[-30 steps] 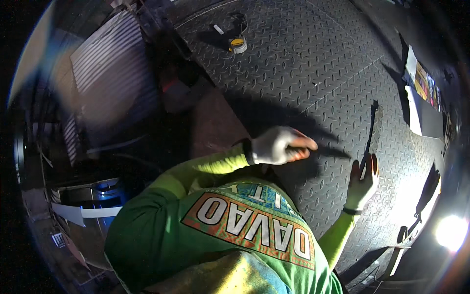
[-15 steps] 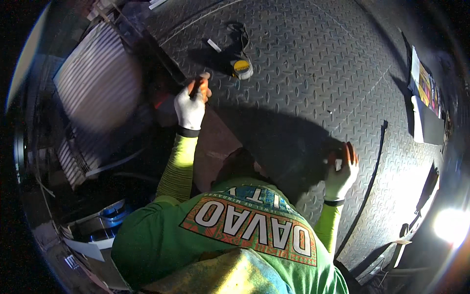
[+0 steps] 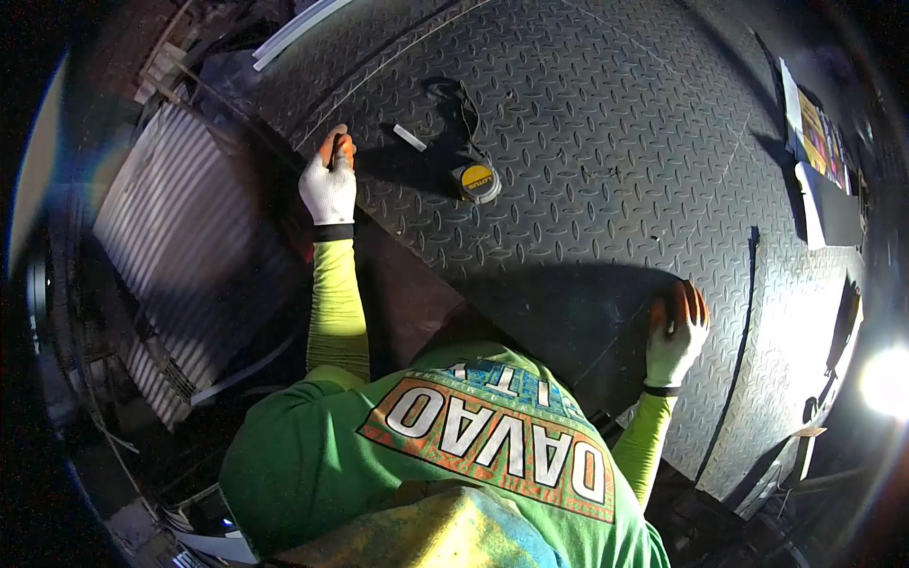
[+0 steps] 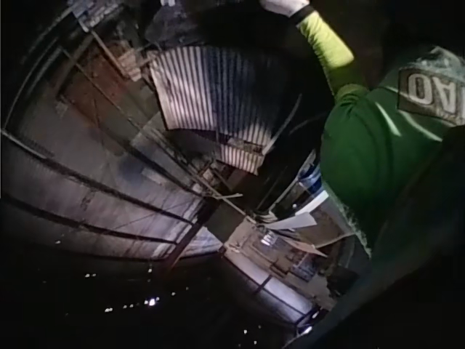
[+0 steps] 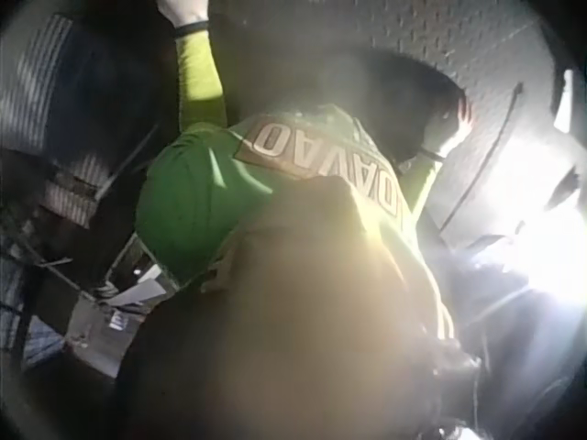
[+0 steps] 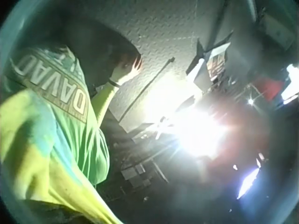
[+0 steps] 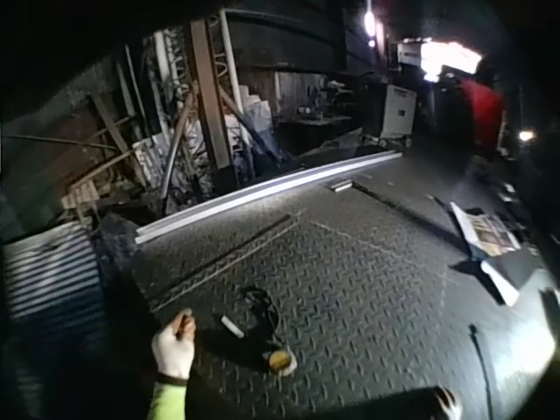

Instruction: Measuring and marking a metal plate using a tape measure and a marker.

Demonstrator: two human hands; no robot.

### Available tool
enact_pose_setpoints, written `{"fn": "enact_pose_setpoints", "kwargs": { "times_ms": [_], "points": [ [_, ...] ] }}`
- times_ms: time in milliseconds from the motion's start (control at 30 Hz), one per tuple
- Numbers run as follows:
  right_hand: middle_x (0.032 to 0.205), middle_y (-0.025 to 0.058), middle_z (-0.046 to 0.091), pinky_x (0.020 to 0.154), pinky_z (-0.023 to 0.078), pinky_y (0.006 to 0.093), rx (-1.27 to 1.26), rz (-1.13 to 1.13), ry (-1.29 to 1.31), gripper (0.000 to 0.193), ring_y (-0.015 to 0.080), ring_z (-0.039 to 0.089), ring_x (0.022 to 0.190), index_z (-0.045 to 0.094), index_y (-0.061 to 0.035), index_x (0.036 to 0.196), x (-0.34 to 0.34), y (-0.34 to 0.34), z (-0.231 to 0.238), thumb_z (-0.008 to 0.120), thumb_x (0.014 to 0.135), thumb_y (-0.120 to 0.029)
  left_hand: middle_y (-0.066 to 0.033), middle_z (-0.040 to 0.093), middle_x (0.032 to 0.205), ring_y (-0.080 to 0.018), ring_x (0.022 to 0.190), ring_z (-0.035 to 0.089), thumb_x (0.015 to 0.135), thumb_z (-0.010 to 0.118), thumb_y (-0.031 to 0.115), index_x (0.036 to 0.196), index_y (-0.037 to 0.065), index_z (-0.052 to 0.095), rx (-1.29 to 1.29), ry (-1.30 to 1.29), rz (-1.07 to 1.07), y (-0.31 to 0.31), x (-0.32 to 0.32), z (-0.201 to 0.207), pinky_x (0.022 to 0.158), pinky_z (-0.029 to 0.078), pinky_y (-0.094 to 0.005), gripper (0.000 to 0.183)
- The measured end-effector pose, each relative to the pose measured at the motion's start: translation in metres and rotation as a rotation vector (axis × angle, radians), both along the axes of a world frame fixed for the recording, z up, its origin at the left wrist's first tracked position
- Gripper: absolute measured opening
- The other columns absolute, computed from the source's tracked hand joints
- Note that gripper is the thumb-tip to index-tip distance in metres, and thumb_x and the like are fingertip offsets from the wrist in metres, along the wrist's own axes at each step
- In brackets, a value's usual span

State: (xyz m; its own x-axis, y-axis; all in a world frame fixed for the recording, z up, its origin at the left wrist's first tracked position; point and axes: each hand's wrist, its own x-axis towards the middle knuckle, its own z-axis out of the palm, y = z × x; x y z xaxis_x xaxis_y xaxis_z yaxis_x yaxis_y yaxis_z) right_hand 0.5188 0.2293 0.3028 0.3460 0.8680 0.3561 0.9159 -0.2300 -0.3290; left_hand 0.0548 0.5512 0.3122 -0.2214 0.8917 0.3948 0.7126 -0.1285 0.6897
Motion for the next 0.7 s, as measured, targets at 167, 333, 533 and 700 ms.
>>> {"fn": "enact_pose_setpoints", "kwargs": {
  "times_ms": [167,333,533,700],
  "points": [
    [0.139,0.0147,0.066,0.110,0.045,0.0425,-0.019,-0.004,0.033,0.047,0.0341,0.061,0.125,0.067,-0.0047,0.135,0.004,-0.003,-0.005,0.073,0.090,-0.015,0.0001,0.081,0.093,-0.0176,0.076,0.073,0.096,0.065,0.010,0.124,0.017,0.077,-0.008,0.000,0.076,0.019,-0.016,-0.002,0.069,0.056,-0.0282,0.032],
    [0.139,0.0139,0.065,0.106,0.047,0.0396,-0.044,0.003,0.079,0.043,0.0324,0.062,0.124,0.067,-0.0046,0.135,0.008,-0.010,-0.015,0.071,0.094,-0.014,-0.0074,0.078,0.083,-0.0341,0.068,0.070,0.092,0.069,0.035,0.112,0.026,0.080,0.054,0.264,0.250,0.029,-0.039,-0.018,0.060,0.052,-0.0446,0.024],
    [0.139,0.0134,0.066,0.098,0.051,0.0356,-0.001,0.024,0.108,0.038,0.0296,0.063,0.121,0.067,-0.0048,0.136,0.014,-0.013,-0.027,0.068,0.101,-0.020,-0.0085,0.076,0.081,-0.0349,0.071,0.070,0.087,0.071,0.035,0.107,0.024,0.080,0.168,0.167,0.525,0.027,-0.109,-0.052,0.064,0.054,-0.0430,0.024],
    [0.135,0.0137,0.070,0.098,0.051,0.0359,-0.087,-0.204,0.337,0.037,0.0286,0.066,0.117,0.068,-0.0046,0.135,0.015,-0.017,-0.033,0.066,0.103,-0.023,-0.0033,0.078,0.084,-0.0342,0.072,0.070,0.087,0.074,0.037,0.107,0.025,0.080,0.018,-0.124,0.632,0.024,-0.167,-0.090,0.066,0.054,-0.0411,0.024]
  ]
}}
